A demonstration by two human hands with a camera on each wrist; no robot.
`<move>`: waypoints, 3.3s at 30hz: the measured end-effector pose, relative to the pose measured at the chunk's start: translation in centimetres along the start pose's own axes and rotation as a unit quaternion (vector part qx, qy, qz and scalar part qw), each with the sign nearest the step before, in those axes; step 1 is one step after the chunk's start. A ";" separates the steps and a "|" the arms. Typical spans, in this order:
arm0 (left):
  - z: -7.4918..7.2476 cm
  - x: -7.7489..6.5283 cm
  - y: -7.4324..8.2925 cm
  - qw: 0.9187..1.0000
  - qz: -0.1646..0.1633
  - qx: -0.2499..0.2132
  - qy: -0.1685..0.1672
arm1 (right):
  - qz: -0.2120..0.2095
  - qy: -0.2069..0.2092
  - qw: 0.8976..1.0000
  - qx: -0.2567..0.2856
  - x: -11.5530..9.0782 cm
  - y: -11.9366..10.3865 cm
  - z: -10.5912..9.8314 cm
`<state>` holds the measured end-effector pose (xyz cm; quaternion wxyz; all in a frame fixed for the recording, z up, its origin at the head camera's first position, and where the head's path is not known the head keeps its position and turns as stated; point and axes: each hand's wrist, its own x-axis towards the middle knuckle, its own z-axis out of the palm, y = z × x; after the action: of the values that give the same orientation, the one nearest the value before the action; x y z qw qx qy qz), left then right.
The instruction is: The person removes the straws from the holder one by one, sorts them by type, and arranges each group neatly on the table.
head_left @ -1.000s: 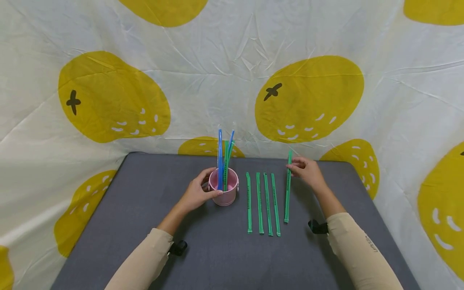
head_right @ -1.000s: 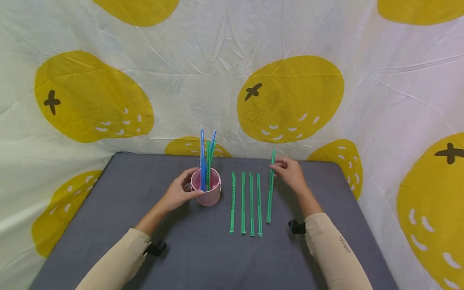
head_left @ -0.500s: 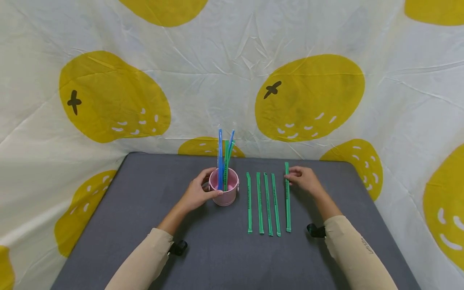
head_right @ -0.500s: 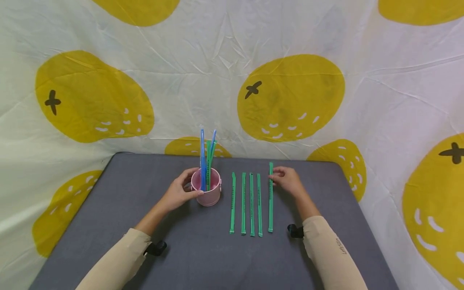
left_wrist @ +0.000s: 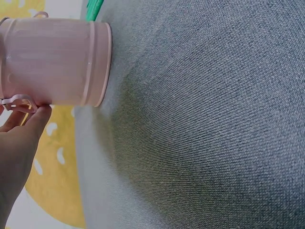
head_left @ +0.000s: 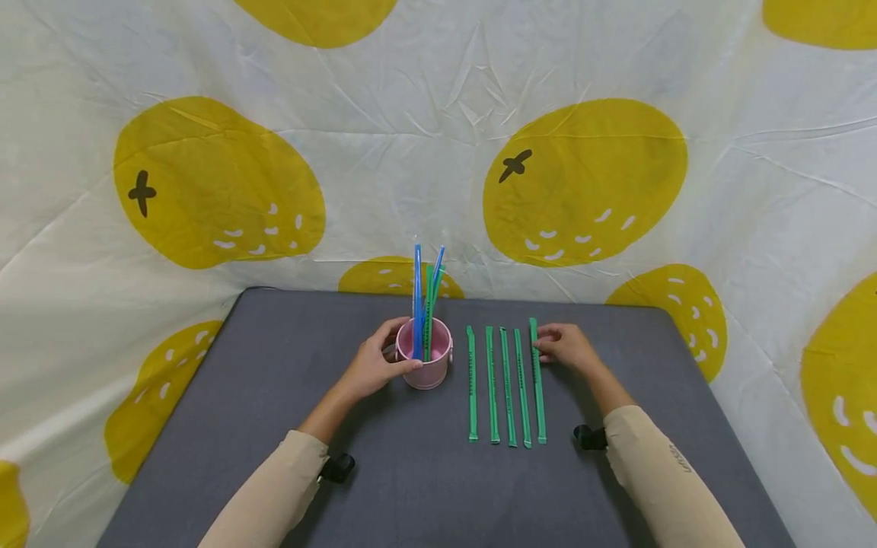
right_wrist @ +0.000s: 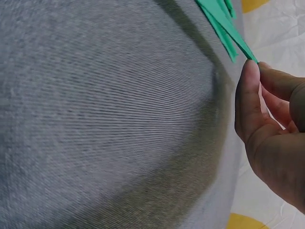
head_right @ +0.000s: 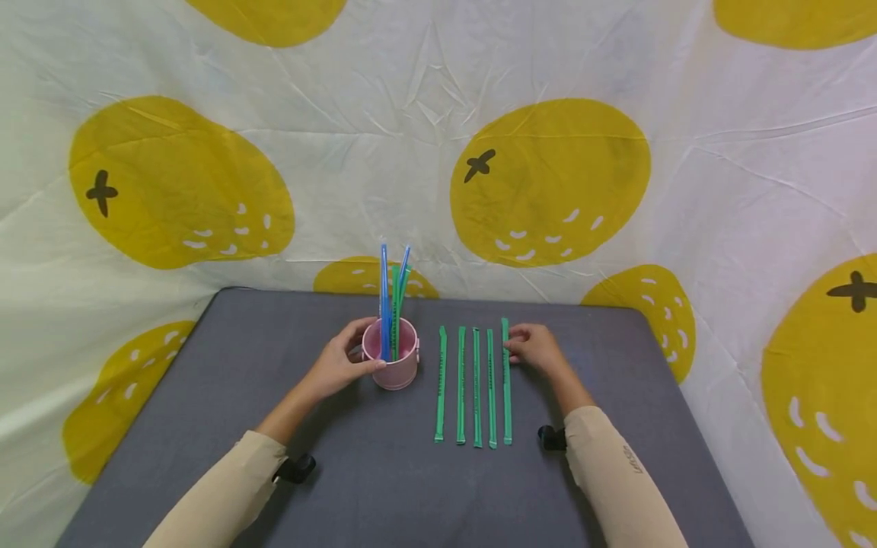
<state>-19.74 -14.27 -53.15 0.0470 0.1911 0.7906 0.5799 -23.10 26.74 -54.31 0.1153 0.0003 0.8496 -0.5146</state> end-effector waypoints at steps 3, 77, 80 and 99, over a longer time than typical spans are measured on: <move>0.0 0.0 -0.1 1.000 0.000 0.003 0.000 | 0.016 0.005 1.000 0.007 0.2 0.3 0.5; 0.2 -0.1 -0.1 1.000 0.007 0.004 0.004 | -0.156 0.056 0.986 -0.030 0.8 -12.6 8.3; 0.2 -0.1 0.0 1.000 0.007 0.003 0.004 | -0.149 0.050 0.987 -0.023 1.3 -13.6 9.2; -0.1 -0.1 0.7 1.000 0.007 -0.011 -0.012 | -0.154 0.063 0.986 -0.007 3.5 -15.5 13.1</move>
<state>-19.54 -14.17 -52.52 0.0539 0.2033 0.7824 0.5862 -25.83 7.60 -47.31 -0.0193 -0.0993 0.8487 -0.5191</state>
